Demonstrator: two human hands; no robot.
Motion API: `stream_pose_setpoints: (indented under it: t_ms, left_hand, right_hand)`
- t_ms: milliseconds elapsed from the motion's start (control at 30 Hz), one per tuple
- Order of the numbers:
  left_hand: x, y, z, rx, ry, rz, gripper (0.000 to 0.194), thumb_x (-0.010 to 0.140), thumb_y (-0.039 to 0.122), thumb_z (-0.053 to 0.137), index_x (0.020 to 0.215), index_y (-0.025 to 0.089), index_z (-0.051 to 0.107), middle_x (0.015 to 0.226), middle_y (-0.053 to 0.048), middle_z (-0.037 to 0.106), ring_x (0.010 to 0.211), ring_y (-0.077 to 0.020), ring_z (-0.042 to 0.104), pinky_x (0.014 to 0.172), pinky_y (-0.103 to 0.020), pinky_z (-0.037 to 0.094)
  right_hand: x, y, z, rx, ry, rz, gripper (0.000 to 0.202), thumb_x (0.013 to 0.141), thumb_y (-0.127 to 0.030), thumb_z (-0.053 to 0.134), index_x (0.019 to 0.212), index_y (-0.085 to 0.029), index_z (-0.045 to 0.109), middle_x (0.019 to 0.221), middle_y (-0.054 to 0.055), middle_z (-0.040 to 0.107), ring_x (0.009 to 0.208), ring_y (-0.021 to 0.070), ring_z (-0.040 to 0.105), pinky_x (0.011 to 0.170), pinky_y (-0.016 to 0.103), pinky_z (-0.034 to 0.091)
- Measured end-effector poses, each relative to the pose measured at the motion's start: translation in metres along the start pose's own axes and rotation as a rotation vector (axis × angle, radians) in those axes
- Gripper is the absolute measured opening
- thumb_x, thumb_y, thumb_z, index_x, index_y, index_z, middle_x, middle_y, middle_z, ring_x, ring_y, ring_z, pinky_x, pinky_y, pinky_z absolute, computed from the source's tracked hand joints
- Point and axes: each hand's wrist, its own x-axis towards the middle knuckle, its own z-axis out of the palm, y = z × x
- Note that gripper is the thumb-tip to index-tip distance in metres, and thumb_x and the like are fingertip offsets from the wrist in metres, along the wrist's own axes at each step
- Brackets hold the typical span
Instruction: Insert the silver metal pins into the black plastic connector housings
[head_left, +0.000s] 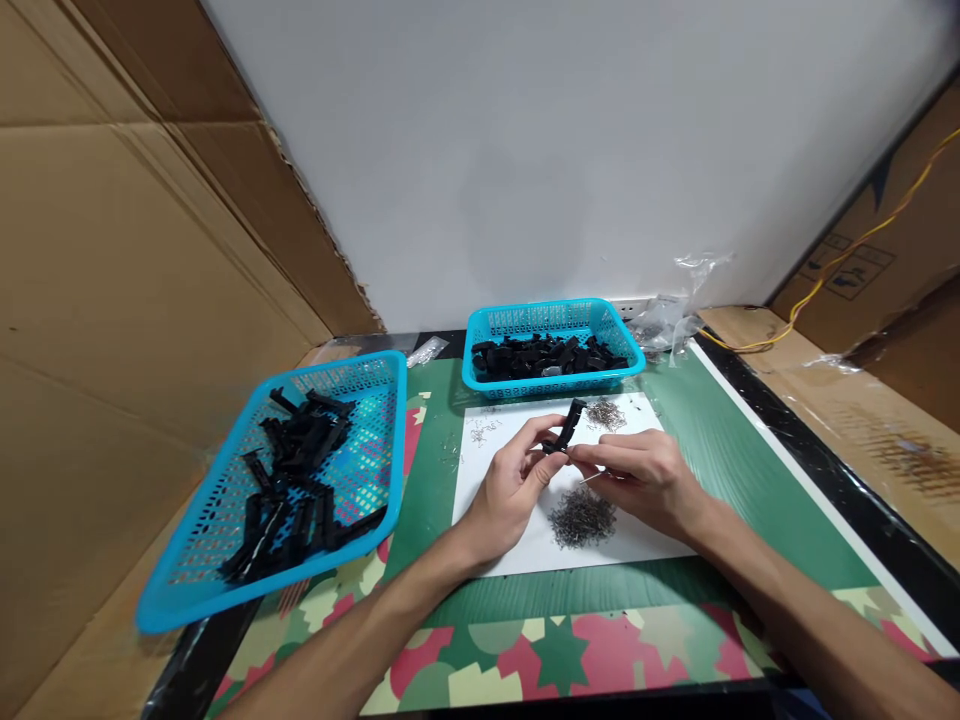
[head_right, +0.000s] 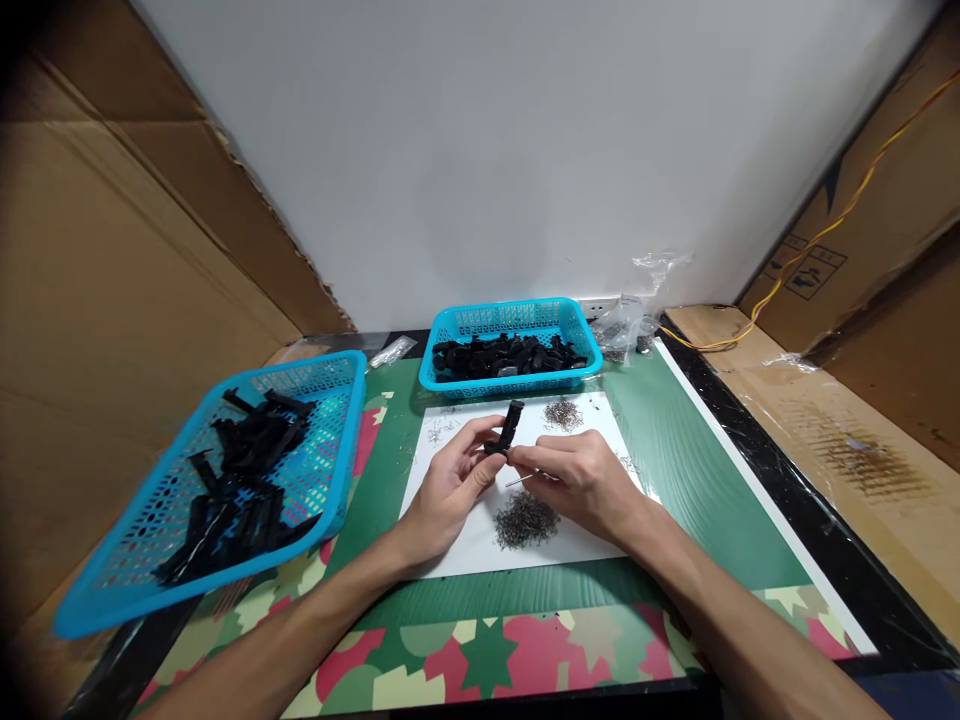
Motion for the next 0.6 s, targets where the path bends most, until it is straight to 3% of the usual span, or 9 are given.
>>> stream_pose_setpoints:
  t_ms: [133,233,367,600]
  left_hand:
    - [0.001,-0.002,0.0,-0.073,-0.019,-0.067,0.046,0.1,0.047,0.066,0.139,0.025,0.061,0.114,-0.006,0.063,0.061,-0.0054,0.045,0.053,-0.02,0.035]
    - [0.004,-0.002,0.0,-0.176,-0.068,-0.105,0.049,0.099,0.049,0.067,0.141,0.024,0.06,0.1,-0.003,0.06,0.05,-0.0018,0.031,0.044,-0.02,0.023]
    - [0.008,0.001,0.0,-0.349,-0.105,-0.19,0.057,0.096,0.057,0.068,0.135,0.016,0.064,0.079,0.001,0.054,0.044,-0.0017,0.028,0.041,-0.02,0.013]
    - [0.007,0.008,0.002,-0.453,-0.175,-0.315,0.052,0.096,0.057,0.064,0.118,0.011,0.074,0.072,-0.001,0.053,0.049,-0.0039,0.028,0.044,-0.02,0.012]
  right_hand:
    - [0.002,0.001,-0.003,0.034,-0.048,0.013,0.023,0.1,-0.011,0.056,0.098,-0.019,0.077,0.072,0.001,0.074,0.056,0.0109,0.061,0.054,0.023,0.041]
    - [0.004,0.0,-0.004,0.067,-0.039,0.027,0.023,0.1,-0.01,0.056,0.1,-0.019,0.077,0.079,0.003,0.078,0.06,0.0121,0.067,0.057,0.023,0.045]
    - [0.004,0.0,-0.004,0.098,-0.049,0.068,0.019,0.101,-0.014,0.06,0.107,-0.019,0.077,0.086,0.004,0.082,0.063,0.0128,0.071,0.059,0.023,0.05]
    - [0.0,0.004,-0.006,0.11,-0.047,0.082,0.021,0.099,-0.01,0.06,0.105,-0.02,0.077,0.086,0.004,0.082,0.066,0.014,0.073,0.059,0.023,0.053]
